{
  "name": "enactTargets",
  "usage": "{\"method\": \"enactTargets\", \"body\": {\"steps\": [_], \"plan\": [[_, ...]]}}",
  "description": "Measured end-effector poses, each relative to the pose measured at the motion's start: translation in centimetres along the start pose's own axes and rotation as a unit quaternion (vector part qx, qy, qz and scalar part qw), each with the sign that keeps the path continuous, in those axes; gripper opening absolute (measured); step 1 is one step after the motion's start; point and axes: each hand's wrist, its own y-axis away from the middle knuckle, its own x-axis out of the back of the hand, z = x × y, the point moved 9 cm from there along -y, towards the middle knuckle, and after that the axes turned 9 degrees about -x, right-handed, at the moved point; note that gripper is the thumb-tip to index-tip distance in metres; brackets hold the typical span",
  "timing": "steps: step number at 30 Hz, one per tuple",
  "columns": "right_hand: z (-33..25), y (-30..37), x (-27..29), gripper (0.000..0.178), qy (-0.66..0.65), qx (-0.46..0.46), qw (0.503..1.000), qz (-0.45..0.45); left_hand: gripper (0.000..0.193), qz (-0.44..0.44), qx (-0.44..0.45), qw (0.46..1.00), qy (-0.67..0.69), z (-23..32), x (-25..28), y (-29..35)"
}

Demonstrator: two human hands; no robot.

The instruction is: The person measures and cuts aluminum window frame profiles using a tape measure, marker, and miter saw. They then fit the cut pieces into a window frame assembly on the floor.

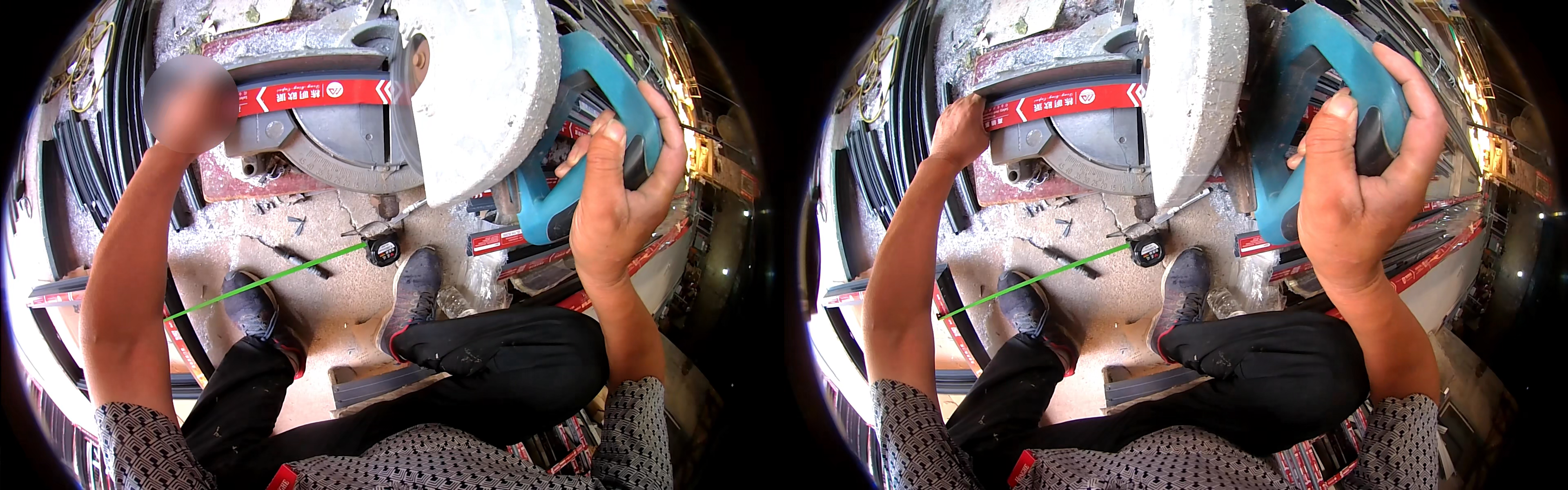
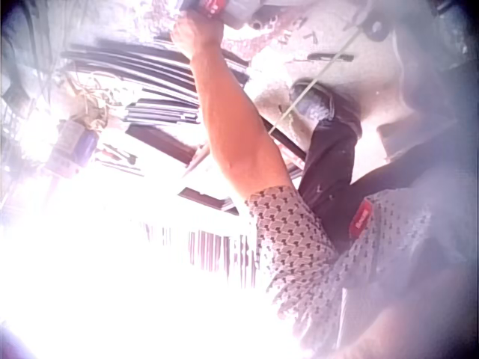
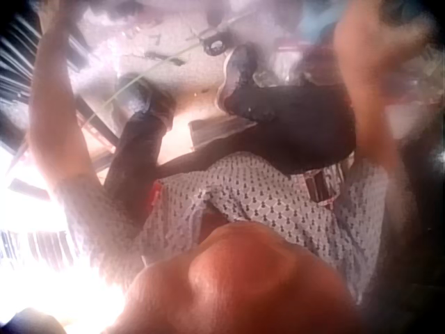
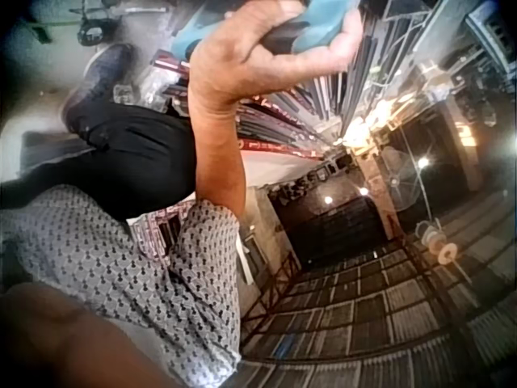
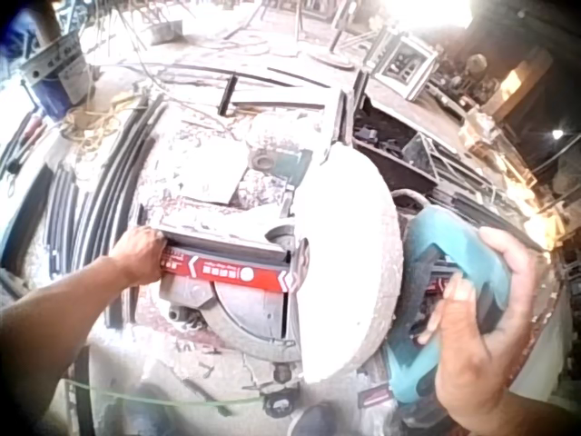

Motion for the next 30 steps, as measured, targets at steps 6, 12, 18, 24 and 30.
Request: {"method": "enactTargets", "body": {"steps": [6, 12, 18, 24, 30], "plan": [[0.1, 0.1, 0.1, 0.041, -0.002, 0.004, 1.000, -0.001, 0.022, -0.044, 0.024, 0.999, 0.006, 0.6, 0.3, -0.4], [0.0, 0.1, 0.1, 0.041, -0.008, 0.015, 1.000, -0.004, 0.022, -0.062, 0.037, 0.997, 0.009, 0.3, 0.0, -0.4], [0.1, 0.1, 0.0, 0.041, -0.005, 0.006, 1.000, 0.003, 0.021, -0.099, 0.062, 0.993, 0.005, 0.4, -0.2, -0.5], [0.0, 0.1, 0.1, 0.041, -0.003, 0.009, 1.000, 0.001, 0.020, -0.110, 0.069, 0.991, 0.022, -0.6, -1.8, 0.1], [0.1, 0.2, 0.0, 0.042, -0.005, -0.004, 1.000, 0.003, 0.020, -0.110, 0.081, 0.990, 0.032, -0.7, -1.5, 0.0]]}}
